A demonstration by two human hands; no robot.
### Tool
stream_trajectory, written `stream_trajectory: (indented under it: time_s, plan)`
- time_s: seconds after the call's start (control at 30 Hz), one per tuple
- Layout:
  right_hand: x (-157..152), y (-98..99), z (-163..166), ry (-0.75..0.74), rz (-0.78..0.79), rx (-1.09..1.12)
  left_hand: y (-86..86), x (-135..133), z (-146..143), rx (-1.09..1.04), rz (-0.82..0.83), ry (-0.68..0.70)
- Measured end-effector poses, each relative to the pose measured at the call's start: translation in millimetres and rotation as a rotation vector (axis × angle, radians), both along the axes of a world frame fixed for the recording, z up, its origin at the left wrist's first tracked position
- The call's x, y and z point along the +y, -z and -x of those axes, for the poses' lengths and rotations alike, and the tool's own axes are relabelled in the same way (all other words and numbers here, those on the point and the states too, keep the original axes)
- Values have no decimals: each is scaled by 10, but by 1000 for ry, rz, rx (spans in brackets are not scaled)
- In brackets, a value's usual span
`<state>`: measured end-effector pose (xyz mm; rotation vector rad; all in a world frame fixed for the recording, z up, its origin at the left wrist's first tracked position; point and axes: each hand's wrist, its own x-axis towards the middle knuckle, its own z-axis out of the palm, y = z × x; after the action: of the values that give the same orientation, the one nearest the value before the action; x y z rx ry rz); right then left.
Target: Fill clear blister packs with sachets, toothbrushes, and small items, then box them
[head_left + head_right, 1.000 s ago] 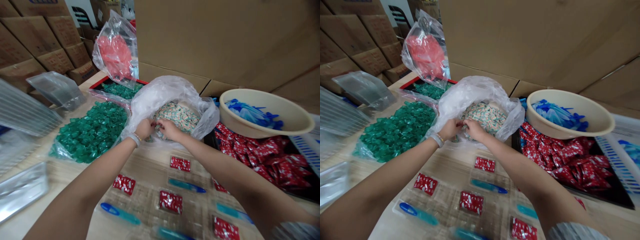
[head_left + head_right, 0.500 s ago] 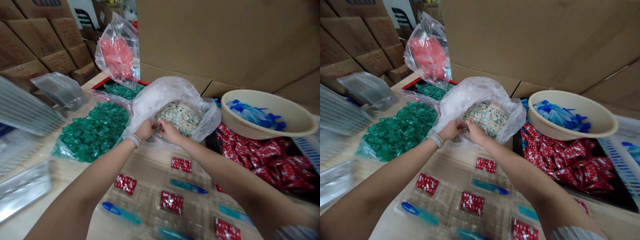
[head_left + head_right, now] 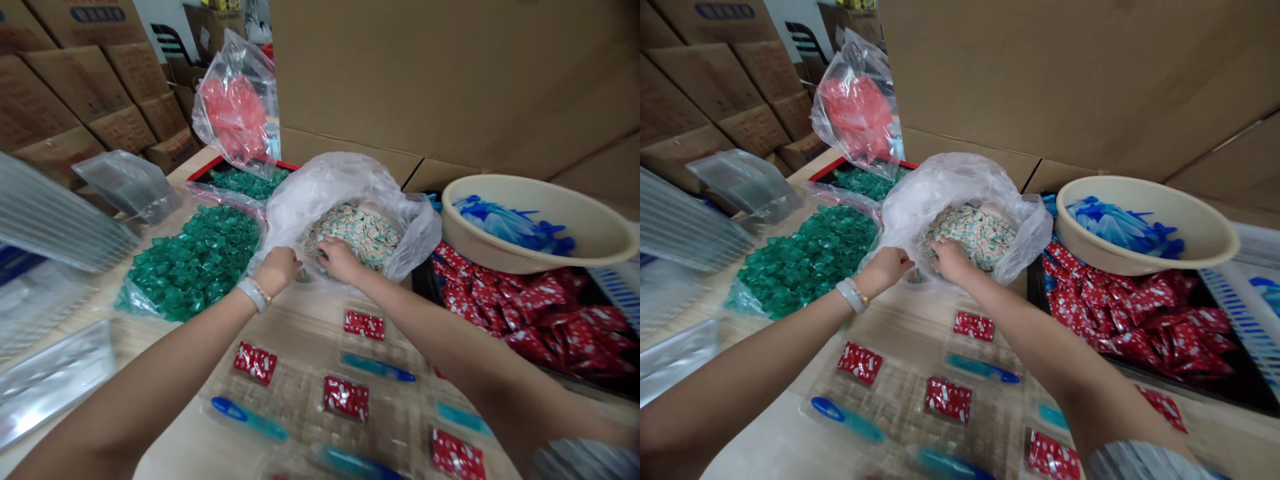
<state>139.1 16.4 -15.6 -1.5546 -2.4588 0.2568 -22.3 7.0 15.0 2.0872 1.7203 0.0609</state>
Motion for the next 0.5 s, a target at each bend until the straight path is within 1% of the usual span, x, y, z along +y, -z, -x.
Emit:
stream_trajectory:
  time_s: [0.07, 0.13, 0.23, 0.33, 0.5]
  plan:
    - [-76, -86, -10, 6, 14, -30, -29, -63, -15, 85, 81, -15]
    - [-179, -161, -34, -9, 61, -64, -9, -92, -38, 80, 126, 0]
    - [-344, -228, -58, -42, 160, -113, 26, -115, -67, 48, 150, 35]
    - [-475, -249, -40, -44, 203, -129, 14, -161, -87, 46, 175, 60]
    - [-595, -217, 12, -6, 168, -120, -27, -247, -134, 76, 187, 120]
